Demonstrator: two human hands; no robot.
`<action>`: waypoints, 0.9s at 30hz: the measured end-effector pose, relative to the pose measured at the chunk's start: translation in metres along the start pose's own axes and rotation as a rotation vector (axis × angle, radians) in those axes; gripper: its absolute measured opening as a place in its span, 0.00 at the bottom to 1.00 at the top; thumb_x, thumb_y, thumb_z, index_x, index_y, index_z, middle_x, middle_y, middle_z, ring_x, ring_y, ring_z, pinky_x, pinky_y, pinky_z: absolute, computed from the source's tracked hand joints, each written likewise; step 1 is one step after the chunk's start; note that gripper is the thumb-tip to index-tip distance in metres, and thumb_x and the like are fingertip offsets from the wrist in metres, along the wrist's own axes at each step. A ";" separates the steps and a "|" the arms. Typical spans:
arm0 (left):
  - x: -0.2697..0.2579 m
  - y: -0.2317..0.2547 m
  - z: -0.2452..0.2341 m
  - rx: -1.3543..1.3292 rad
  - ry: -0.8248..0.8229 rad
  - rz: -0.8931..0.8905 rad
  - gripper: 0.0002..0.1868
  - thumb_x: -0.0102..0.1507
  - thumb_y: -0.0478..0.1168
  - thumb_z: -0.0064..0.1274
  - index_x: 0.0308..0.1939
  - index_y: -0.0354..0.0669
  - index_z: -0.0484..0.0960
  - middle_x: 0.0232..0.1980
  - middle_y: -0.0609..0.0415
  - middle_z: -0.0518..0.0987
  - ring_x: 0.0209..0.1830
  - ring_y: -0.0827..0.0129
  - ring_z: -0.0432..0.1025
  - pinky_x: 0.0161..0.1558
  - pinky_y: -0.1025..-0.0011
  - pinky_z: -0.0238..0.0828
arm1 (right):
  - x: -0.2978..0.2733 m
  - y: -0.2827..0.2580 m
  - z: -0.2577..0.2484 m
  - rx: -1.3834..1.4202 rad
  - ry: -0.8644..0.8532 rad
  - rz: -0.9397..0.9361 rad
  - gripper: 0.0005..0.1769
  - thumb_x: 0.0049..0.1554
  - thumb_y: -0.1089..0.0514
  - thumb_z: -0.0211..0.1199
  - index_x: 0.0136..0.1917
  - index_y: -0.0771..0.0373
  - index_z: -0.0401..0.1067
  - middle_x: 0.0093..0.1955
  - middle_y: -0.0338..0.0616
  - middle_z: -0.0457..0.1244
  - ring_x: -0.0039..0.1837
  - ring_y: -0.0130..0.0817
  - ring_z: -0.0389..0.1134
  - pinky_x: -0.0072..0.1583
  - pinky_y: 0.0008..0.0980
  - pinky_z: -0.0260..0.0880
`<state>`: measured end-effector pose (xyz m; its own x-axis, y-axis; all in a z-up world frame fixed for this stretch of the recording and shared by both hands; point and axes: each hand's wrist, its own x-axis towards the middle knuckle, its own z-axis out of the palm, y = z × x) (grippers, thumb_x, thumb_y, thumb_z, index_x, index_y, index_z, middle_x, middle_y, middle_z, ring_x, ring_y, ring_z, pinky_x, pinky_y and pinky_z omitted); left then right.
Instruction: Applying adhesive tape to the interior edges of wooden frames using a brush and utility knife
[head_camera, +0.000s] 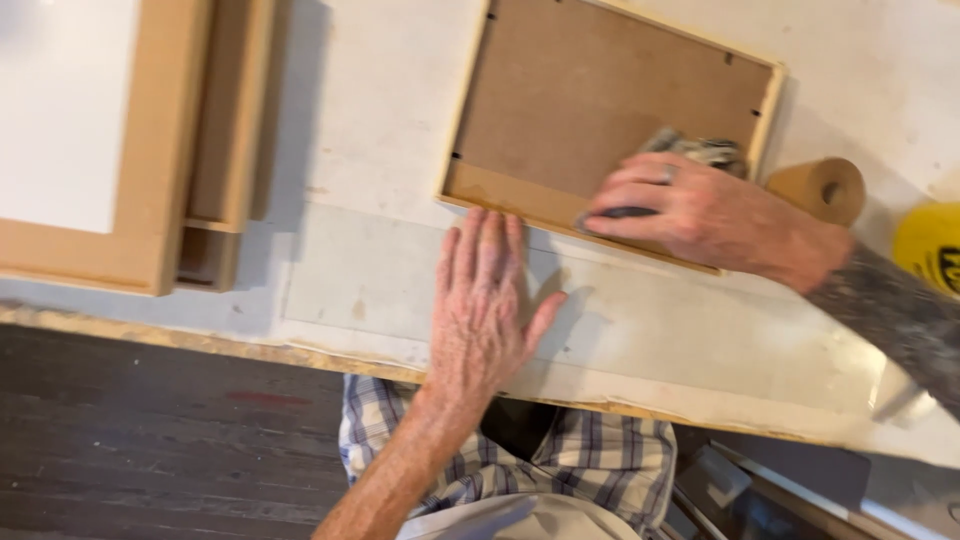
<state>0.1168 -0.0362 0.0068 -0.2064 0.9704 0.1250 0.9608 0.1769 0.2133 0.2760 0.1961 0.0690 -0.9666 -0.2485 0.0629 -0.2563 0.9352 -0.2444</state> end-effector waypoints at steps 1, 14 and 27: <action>-0.001 -0.002 0.003 -0.010 -0.005 0.012 0.48 0.70 0.72 0.31 0.77 0.33 0.59 0.77 0.37 0.63 0.80 0.49 0.54 0.79 0.53 0.45 | -0.020 -0.003 -0.002 0.002 -0.004 0.016 0.19 0.67 0.68 0.43 0.66 0.65 0.71 0.64 0.53 0.64 0.66 0.50 0.65 0.72 0.50 0.63; 0.000 0.004 -0.005 0.035 0.070 0.049 0.48 0.69 0.70 0.36 0.74 0.29 0.64 0.74 0.33 0.67 0.78 0.47 0.58 0.77 0.52 0.53 | -0.083 -0.009 -0.051 -0.270 -0.167 0.250 0.21 0.53 0.70 0.66 0.58 0.54 0.73 0.57 0.39 0.71 0.58 0.33 0.73 0.74 0.49 0.64; 0.002 0.003 -0.008 0.017 0.073 0.052 0.46 0.69 0.69 0.40 0.74 0.29 0.66 0.73 0.34 0.68 0.77 0.47 0.59 0.76 0.51 0.55 | -0.098 -0.004 -0.008 -0.323 -0.341 0.180 0.14 0.47 0.60 0.73 0.47 0.47 0.77 0.57 0.37 0.70 0.63 0.37 0.70 0.78 0.53 0.56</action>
<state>0.1175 -0.0347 0.0153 -0.1686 0.9639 0.2059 0.9734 0.1300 0.1887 0.3717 0.2190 0.0719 -0.9538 -0.0936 -0.2855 -0.1248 0.9878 0.0929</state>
